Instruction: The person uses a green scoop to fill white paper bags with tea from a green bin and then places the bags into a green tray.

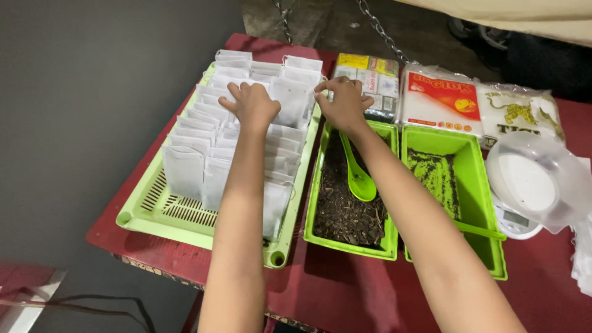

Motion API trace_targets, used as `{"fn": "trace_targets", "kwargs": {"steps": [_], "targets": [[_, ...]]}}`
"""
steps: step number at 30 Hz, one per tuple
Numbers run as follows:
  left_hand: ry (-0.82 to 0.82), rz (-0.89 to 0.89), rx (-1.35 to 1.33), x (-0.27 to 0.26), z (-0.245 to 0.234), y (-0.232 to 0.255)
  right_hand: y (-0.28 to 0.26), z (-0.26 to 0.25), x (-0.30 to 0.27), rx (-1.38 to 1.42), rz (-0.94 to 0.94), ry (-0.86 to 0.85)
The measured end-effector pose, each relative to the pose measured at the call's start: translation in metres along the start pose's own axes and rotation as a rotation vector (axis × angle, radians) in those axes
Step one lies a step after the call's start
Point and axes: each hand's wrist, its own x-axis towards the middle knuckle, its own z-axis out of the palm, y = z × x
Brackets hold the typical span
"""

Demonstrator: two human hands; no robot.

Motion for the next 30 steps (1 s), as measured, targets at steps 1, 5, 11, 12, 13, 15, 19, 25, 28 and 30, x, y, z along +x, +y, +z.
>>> {"fn": "trace_targets", "kwargs": {"steps": [1, 5, 11, 12, 13, 15, 19, 25, 28, 30], "targets": [[0.006, 0.0, 0.0, -0.001, -0.002, 0.002, -0.001, 0.001, 0.002, 0.002, -0.005, 0.003], [0.016, -0.067, 0.028, -0.003, 0.001, 0.004, -0.008, 0.005, -0.003, -0.064, -0.075, 0.017], [0.022, -0.01, 0.073, -0.007, 0.007, 0.011, -0.019, -0.003, -0.014, -0.229, -0.046, -0.246], [-0.018, 0.0, 0.068, -0.006, 0.014, 0.01, -0.017, -0.003, -0.014, -0.263, -0.01, -0.293], [-0.017, 0.0, 0.067, -0.004, 0.015, 0.011, -0.018, -0.007, -0.017, -0.264, -0.01, -0.293], [-0.006, 0.029, 0.055, -0.003, 0.017, 0.012, -0.018, -0.015, -0.024, -0.273, -0.014, -0.284], [-0.011, 0.073, 0.062, -0.014, 0.007, 0.021, 0.002, -0.017, -0.023, -0.208, -0.022, -0.228], [-0.124, 0.101, 0.195, -0.048, -0.013, 0.04, 0.013, -0.031, -0.04, -0.169, -0.065, -0.152], [-0.116, 0.129, 0.259, -0.034, 0.024, 0.039, 0.012, -0.039, -0.048, -0.148, -0.082, -0.122], [0.011, 0.184, 0.31, -0.01, 0.068, 0.03, 0.011, -0.043, -0.05, -0.158, -0.07, -0.14]]}}
